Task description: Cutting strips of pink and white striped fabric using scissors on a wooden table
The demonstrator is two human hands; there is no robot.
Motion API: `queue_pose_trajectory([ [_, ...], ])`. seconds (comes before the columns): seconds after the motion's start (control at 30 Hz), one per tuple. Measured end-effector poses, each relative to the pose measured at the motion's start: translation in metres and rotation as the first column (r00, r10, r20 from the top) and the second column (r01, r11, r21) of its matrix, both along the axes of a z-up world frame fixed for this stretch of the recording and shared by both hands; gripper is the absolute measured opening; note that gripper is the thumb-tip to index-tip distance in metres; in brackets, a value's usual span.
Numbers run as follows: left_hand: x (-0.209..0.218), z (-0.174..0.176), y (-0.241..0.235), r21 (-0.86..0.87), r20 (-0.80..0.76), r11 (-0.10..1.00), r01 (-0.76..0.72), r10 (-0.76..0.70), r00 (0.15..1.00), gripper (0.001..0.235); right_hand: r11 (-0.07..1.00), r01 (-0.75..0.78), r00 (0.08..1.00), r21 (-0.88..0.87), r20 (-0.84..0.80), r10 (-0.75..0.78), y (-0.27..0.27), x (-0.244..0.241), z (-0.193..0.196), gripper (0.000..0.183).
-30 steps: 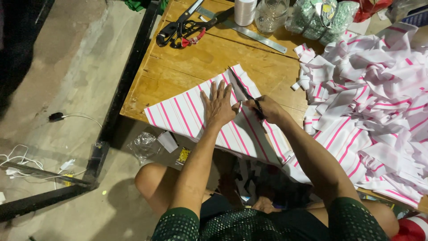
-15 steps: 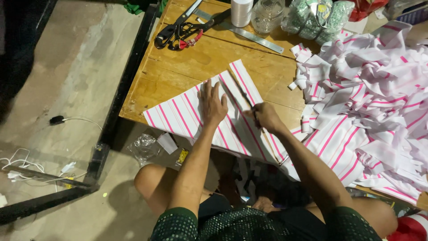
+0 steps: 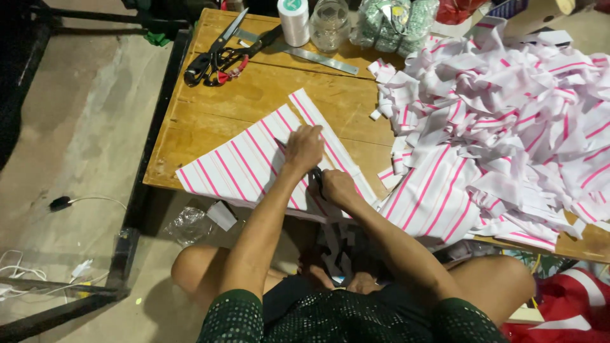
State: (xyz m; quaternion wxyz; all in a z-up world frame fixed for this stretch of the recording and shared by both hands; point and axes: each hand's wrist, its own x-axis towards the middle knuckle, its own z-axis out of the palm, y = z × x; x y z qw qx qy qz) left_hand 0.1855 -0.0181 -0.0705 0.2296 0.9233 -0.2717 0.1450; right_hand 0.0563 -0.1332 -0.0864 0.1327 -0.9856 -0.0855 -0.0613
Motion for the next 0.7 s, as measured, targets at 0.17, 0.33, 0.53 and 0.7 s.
queue_pose_trajectory([
  [0.17, -0.020, 0.049, -0.064, 0.348, -0.536, 0.889, 0.297, -0.071, 0.841, 0.087, 0.975, 0.003, 0.913, -0.221, 0.399, 0.088, -0.002, 0.018, -0.108, 0.028],
  [0.33, 0.008, 0.025, -0.078, 0.314, -0.591, 0.885, 0.345, -0.103, 0.800, 0.046, 0.994, -0.096, 0.949, 0.060, 0.307, 0.073, 0.007, 0.004, -0.021, 0.029],
  [0.53, 0.028, 0.096, -0.123, 0.194, -0.549, 0.951, 0.241, -0.098, 0.830, 0.026, 0.997, 0.070, 0.898, -0.025, 0.436, -0.052, 0.022, 0.008, -0.034, 0.026],
  [0.7, 0.027, 0.237, -0.208, -0.655, -0.315, 0.679, 0.331, -0.644, 0.697, 0.033, 0.964, -0.058, 0.807, 0.259, 0.581, -0.107, 0.025, 0.019, -0.090, 0.024],
])
